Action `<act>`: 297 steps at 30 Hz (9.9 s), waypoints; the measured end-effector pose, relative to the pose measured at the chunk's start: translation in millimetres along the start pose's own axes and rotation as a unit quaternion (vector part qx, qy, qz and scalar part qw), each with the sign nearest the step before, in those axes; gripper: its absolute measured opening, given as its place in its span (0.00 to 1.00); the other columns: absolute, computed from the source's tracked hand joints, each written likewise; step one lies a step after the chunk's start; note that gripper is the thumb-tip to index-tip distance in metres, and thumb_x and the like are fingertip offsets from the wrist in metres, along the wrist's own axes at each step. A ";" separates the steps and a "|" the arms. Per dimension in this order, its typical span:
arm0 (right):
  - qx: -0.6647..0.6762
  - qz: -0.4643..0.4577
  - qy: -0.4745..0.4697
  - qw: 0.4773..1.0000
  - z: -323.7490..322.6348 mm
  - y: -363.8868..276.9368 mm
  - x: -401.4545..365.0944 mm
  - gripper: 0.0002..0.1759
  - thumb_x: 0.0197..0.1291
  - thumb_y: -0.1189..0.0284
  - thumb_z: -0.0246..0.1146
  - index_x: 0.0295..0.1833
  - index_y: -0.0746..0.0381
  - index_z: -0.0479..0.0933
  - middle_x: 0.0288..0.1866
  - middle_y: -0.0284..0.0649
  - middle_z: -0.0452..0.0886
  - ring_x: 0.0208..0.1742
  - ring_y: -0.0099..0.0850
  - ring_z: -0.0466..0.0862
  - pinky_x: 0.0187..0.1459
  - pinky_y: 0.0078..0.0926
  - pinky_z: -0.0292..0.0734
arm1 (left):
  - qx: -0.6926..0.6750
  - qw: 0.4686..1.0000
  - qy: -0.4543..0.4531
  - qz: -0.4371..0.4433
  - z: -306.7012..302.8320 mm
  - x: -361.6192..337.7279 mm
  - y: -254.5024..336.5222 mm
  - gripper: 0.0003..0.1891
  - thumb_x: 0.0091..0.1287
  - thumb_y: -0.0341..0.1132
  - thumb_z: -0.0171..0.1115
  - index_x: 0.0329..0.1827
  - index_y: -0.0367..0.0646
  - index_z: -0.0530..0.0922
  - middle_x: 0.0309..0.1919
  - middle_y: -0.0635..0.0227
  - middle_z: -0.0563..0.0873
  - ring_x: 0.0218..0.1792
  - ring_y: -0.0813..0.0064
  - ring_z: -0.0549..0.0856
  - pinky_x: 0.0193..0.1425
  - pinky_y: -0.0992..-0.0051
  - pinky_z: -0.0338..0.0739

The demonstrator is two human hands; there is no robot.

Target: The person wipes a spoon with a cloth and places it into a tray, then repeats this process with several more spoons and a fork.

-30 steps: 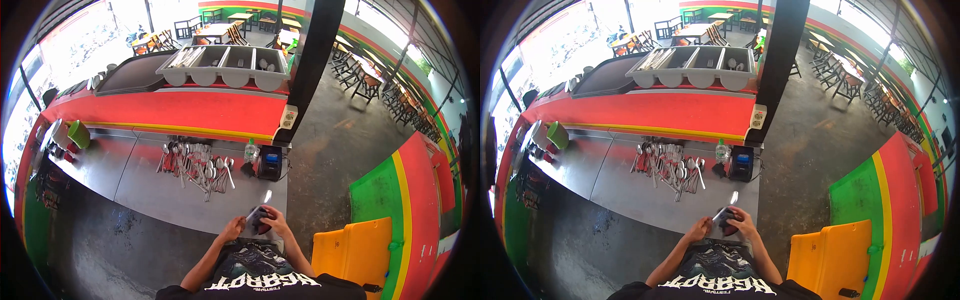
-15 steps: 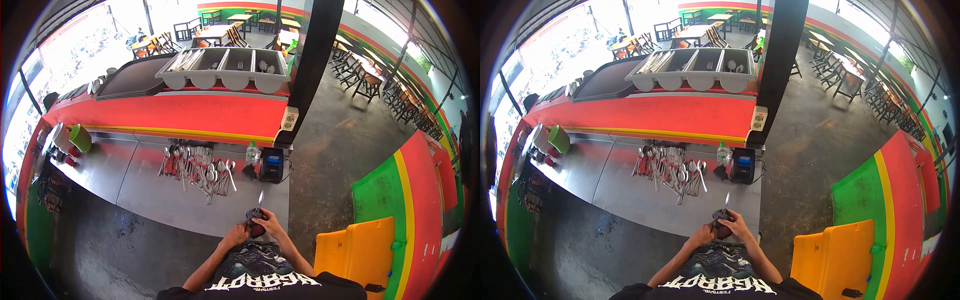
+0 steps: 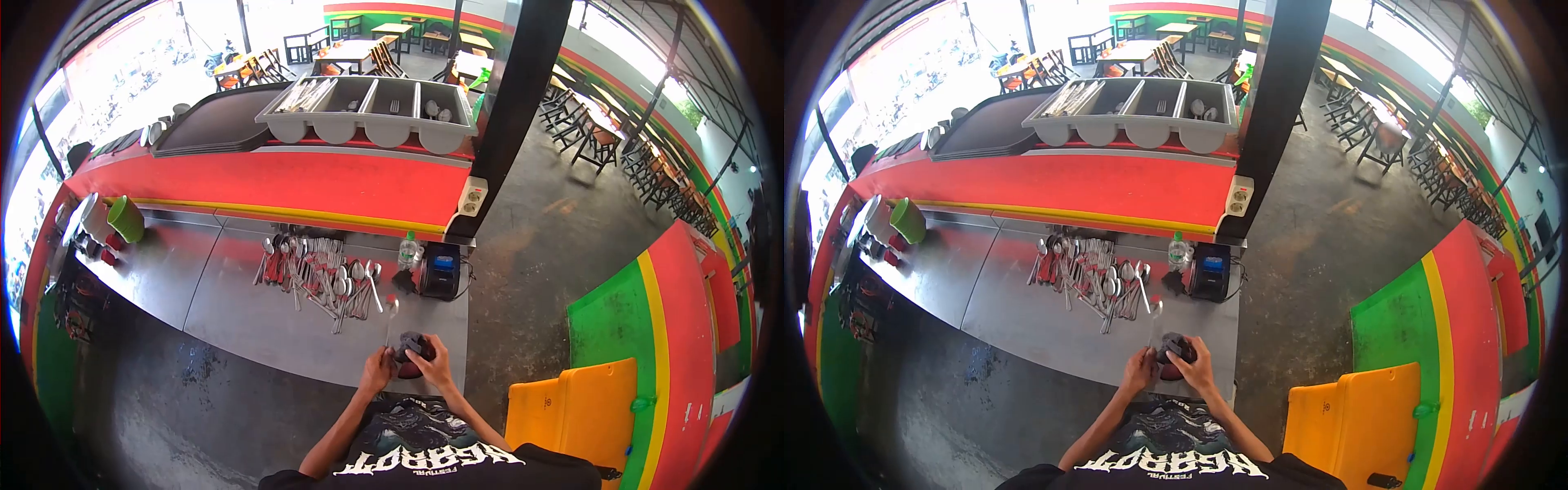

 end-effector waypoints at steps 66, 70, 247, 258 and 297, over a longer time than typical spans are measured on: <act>-0.235 -0.139 0.130 0.953 -68.0 -72.7 43.5 0.18 0.48 0.68 0.75 0.37 0.70 0.78 0.32 0.44 0.76 0.32 0.39 0.79 0.36 0.31 0.74 | 0.015 0.970 -0.240 0.021 19.4 -51.5 45.7 0.16 0.78 0.41 0.48 0.38 0.39 0.78 0.18 0.75 0.73 0.21 0.83 0.71 0.29 0.78 0.67; -0.253 -0.095 0.185 0.945 -104.1 -41.5 48.6 0.18 0.49 0.68 0.74 0.38 0.68 0.77 0.33 0.45 0.77 0.32 0.38 0.79 0.37 0.32 0.74 | -0.128 0.958 -0.256 0.015 17.7 -56.7 32.0 0.18 0.80 0.45 0.47 0.39 0.41 0.76 0.20 0.77 0.72 0.23 0.86 0.70 0.30 0.80 0.65; 0.340 0.238 0.195 0.888 -177.3 89.9 -127.3 0.13 0.68 0.64 0.61 0.52 0.59 0.77 0.41 0.36 0.83 0.43 0.30 0.84 0.43 0.29 0.80 | -0.058 0.973 -0.220 -0.042 150.9 -182.5 17.6 0.18 0.76 0.39 0.56 0.62 0.37 0.76 0.34 0.75 0.80 0.38 0.85 0.78 0.47 0.81 0.74; 0.383 0.245 -0.155 0.877 -80.5 26.9 -145.9 0.15 0.62 0.69 0.68 0.48 0.64 0.73 0.48 0.47 0.82 0.49 0.38 0.85 0.49 0.37 0.84 | -0.159 0.940 -0.300 -0.043 167.5 -167.6 2.2 0.18 0.76 0.42 0.56 0.61 0.40 0.79 0.32 0.79 0.77 0.33 0.87 0.73 0.41 0.82 0.70; 0.163 0.121 0.277 0.939 -167.2 50.2 -97.8 0.22 0.65 0.58 0.64 0.55 0.62 0.72 0.45 0.34 0.77 0.47 0.24 0.76 0.45 0.28 0.75 | -0.036 0.986 -0.162 -0.019 131.6 -165.4 -21.9 0.17 0.79 0.43 0.47 0.52 0.38 0.79 0.25 0.74 0.77 0.29 0.83 0.74 0.37 0.78 0.71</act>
Point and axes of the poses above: each hand's wrist, its own x-axis towards the middle knuckle, its own z-axis out of the palm, y = z × x, the point moved 10 cm from there along x, towards the middle knuckle
